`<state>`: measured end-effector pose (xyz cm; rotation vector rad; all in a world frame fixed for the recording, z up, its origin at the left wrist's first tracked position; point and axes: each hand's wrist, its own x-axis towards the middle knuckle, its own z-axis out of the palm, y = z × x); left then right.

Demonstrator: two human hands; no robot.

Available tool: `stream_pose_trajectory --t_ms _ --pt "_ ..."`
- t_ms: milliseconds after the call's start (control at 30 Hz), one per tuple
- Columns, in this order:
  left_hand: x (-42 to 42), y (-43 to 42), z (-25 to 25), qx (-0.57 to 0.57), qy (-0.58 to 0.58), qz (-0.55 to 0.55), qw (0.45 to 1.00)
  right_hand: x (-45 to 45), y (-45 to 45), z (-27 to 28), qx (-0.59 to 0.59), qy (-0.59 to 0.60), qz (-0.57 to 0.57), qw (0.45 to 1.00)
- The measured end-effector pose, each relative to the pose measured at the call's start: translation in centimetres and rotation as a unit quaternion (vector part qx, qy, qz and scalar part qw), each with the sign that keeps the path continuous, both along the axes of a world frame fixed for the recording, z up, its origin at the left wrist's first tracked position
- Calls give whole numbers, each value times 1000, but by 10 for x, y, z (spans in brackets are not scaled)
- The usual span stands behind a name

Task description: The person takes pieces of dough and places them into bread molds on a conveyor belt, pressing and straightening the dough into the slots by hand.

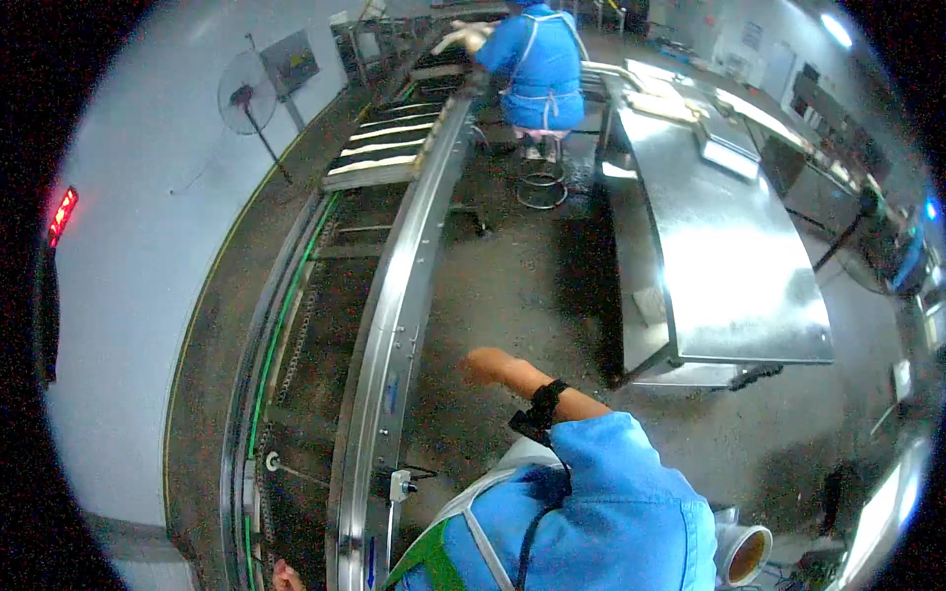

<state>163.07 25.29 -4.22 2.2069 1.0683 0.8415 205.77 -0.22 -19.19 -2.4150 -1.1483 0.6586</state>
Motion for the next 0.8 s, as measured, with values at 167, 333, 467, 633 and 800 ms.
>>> stream_pose_trajectory --t_ms 167,333,467,633,800 --pt "19 -7 23 17 24 -23 999 -25 -25 10 -13 13 -55 998" --pt "22 0 22 12 29 -90 995 -33 -47 11 -29 32 -55 998" --pt "26 1 27 16 16 -123 992 -31 -61 15 -42 63 -71 995" --pt "39 -19 55 -27 33 -91 995 -11 -63 21 -78 47 -39 995" --pt "52 -30 62 -48 49 -57 996 8 -61 30 -16 37 -46 998"
